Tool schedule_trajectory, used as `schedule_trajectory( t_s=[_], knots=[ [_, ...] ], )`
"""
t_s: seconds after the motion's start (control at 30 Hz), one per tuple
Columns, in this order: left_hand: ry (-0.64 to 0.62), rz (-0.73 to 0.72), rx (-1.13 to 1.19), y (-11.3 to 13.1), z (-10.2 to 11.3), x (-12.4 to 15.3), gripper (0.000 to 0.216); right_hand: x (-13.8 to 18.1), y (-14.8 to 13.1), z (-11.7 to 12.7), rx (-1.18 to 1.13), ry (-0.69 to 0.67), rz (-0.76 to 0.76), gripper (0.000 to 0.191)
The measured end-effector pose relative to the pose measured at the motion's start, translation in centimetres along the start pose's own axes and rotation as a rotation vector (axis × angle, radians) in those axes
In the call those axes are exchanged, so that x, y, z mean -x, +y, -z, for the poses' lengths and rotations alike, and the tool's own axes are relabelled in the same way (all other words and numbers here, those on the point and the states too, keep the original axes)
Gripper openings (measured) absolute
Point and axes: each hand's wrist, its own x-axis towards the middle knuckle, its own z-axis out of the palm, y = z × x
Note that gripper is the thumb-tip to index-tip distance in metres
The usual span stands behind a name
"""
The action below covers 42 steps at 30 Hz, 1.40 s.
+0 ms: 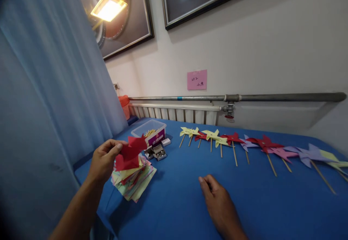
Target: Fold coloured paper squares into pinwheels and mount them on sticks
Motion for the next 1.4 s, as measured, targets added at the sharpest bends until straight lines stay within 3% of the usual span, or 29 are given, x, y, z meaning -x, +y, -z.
schedule_trajectory(
  t_s=[0.13, 0.23, 0.37, 0.5, 0.63, 0.8, 1.07, 1.3, 1.4],
  knots=[
    [-0.099, 0.064, 0.288, 0.8, -4.6, -0.7, 0.027, 0.0, 0.4, -0.2, -0.082, 0.004, 0.005, 0.046],
    [-0.344, 0.28, 0.537, 0.4, -9.6, -1.3, 0.034, -0.4, 0.9, -0.3, -0.208, -0.033, -0.058, 0.051],
    [-0.673, 0.545, 0.667, -1.5, -16.9, -0.5, 0.039, -1.2, 0.9, 0.7, -0.599, 0.019, -0.132, 0.06],
    [-0.772, 0.686, 0.67, -4.7, -21.4, 2.0, 0.041, -1.3, 0.0, 2.5, -0.932, -0.07, -0.179, 0.064],
    [-0.696, 0.743, 0.633, -7.1, -22.2, 3.5, 0.045, -1.1, -0.5, 3.1, -0.974, -0.131, -0.223, 0.06],
    [-0.681, 0.739, 0.62, -6.7, -21.7, 3.3, 0.049, -1.5, 0.1, 2.3, -0.93, -0.026, -0.265, 0.031],
    [-0.706, 0.733, 0.597, -6.0, -22.2, 4.9, 0.05, -1.8, 0.5, 1.9, -0.989, 0.112, -0.296, 0.034],
    [-0.724, 0.714, 0.61, -5.8, -22.1, 5.0, 0.045, -1.0, -0.9, 2.1, -0.909, -0.074, -0.198, 0.043],
    [-0.704, 0.711, 0.598, -5.7, -22.2, 5.2, 0.045, -0.9, -0.8, 1.7, -0.876, -0.07, -0.186, 0.046]
  ],
)
